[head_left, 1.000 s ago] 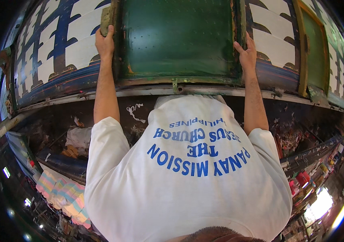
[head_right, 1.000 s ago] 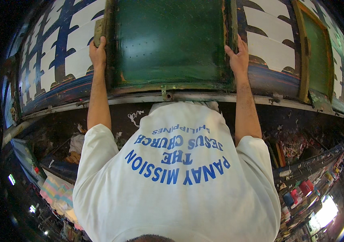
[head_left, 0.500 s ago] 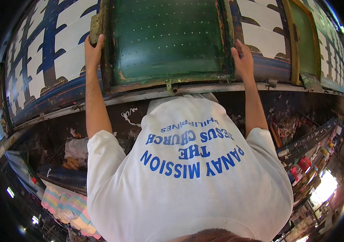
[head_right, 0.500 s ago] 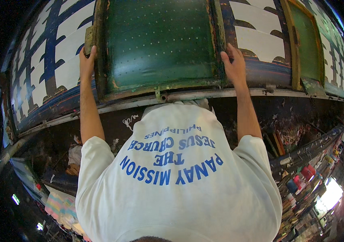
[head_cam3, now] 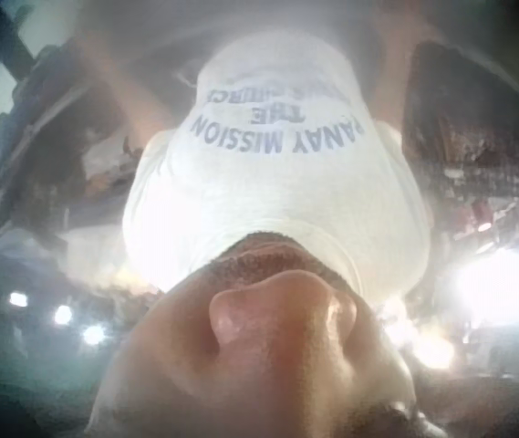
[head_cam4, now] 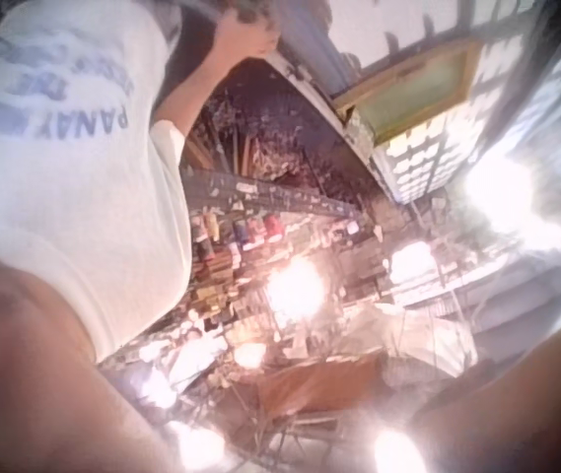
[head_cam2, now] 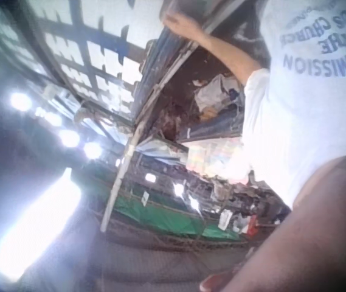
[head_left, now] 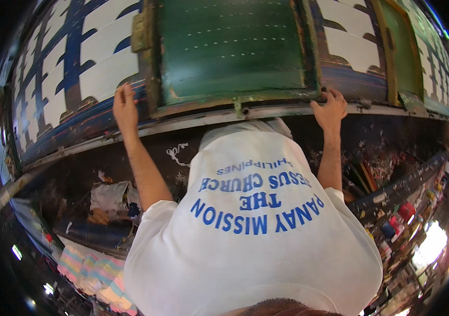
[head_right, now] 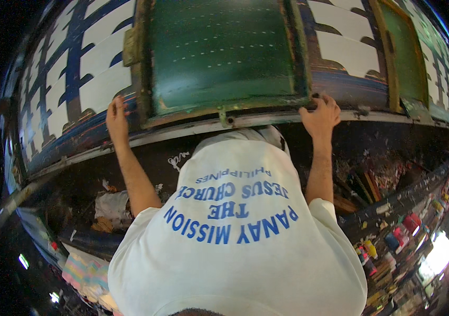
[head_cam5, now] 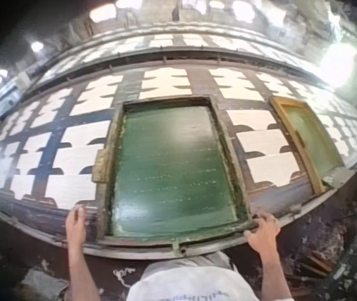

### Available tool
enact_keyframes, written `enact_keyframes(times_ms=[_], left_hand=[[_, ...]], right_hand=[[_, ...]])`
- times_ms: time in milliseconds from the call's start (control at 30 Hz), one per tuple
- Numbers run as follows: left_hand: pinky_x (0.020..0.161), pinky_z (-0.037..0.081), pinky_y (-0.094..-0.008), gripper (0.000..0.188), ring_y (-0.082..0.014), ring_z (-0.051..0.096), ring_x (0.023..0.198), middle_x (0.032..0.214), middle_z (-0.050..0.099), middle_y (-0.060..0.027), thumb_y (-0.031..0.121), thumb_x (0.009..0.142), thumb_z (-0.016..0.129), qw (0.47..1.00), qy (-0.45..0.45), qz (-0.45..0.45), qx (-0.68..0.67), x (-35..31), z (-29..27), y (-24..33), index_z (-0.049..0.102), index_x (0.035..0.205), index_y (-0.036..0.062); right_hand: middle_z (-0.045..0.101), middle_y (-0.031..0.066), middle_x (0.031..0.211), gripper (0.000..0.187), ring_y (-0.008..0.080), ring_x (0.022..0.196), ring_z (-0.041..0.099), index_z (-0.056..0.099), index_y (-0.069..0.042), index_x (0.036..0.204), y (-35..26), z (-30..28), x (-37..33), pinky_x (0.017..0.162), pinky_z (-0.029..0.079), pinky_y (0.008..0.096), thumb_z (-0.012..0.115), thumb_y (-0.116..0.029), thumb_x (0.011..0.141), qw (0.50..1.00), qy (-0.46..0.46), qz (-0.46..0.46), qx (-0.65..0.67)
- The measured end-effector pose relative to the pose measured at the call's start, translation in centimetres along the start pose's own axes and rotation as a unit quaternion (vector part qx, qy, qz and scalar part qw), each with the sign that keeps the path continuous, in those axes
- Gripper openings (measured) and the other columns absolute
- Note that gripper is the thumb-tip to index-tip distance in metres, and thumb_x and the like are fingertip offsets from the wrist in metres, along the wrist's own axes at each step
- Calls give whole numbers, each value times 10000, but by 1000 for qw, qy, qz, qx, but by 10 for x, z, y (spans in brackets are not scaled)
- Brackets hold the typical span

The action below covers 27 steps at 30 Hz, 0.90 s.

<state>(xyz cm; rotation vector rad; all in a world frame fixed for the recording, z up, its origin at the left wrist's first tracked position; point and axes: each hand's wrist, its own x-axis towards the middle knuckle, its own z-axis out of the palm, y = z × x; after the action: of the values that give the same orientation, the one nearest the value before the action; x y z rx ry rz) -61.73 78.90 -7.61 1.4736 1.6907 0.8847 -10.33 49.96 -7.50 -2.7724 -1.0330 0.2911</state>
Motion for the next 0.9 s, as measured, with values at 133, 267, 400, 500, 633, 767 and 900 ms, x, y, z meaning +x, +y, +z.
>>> enact_keyframes(times_ms=[133, 267, 400, 500, 633, 767, 900], left_hand=[[910, 564, -350, 451, -189, 712, 1042, 1150, 770, -121, 434, 1097, 649, 999, 12, 19, 43, -9, -1, -2, 737, 1268, 26], [918, 561, -370, 378, -222, 734, 1023, 1122, 777, -134, 358, 1080, 686, 997, 50, 41, 52, -31, -2, 9, 752, 1213, 10], [885, 572, -388, 325, -266, 749, 1012, 1103, 775, -145, 299, 1048, 723, 989, 69, 84, 99, -47, -5, 20, 752, 1186, 6], [869, 578, -376, 306, -240, 758, 1005, 1106, 785, -136, 277, 1041, 739, 987, 64, 89, 116, -52, -6, 24, 764, 1205, 20], [831, 581, -405, 249, -282, 745, 994, 1092, 764, -135, 236, 1026, 740, 965, 53, 163, 198, -51, 1, 27, 773, 1167, 34], [910, 557, -451, 234, -352, 683, 1064, 1115, 732, -142, 198, 971, 771, 939, 34, 255, 230, -43, 16, 38, 772, 1146, 42], [961, 536, -474, 254, -379, 619, 1151, 1208, 687, -143, 163, 933, 786, 911, 9, 313, 268, -29, 35, 55, 781, 1163, 55]], right_hand=[[523, 187, 1592, 532, 453, 1493, 380, 819, -94, 1198, -11, -1, 0, 1216, 269, 645, 805, -440, 794, 997, -36, 8, -67], [561, 167, 1560, 420, 455, 1478, 412, 856, -73, 1041, -21, 1, -3, 1206, 286, 654, 783, -435, 841, 993, -23, 22, -116], [537, 216, 1590, 291, 478, 1480, 415, 839, -17, 985, -26, -1, -5, 1205, 307, 649, 728, -277, 917, 994, -11, 2, -111], [546, 227, 1582, 272, 477, 1453, 451, 825, -9, 952, -26, -4, -10, 1180, 366, 628, 710, -256, 948, 993, 4, -18, -117], [573, 237, 1555, 266, 471, 1419, 495, 799, 6, 926, -23, -2, -17, 1151, 433, 591, 698, -235, 976, 995, 37, -46, -74], [606, 220, 1521, 248, 436, 1398, 529, 781, 19, 933, -13, 3, -23, 1153, 447, 565, 694, -207, 989, 996, 77, -53, -12], [638, 198, 1478, 290, 403, 1364, 561, 770, 23, 970, 9, 2, -36, 1118, 472, 555, 695, -250, 1032, 990, 124, -8, 73]])
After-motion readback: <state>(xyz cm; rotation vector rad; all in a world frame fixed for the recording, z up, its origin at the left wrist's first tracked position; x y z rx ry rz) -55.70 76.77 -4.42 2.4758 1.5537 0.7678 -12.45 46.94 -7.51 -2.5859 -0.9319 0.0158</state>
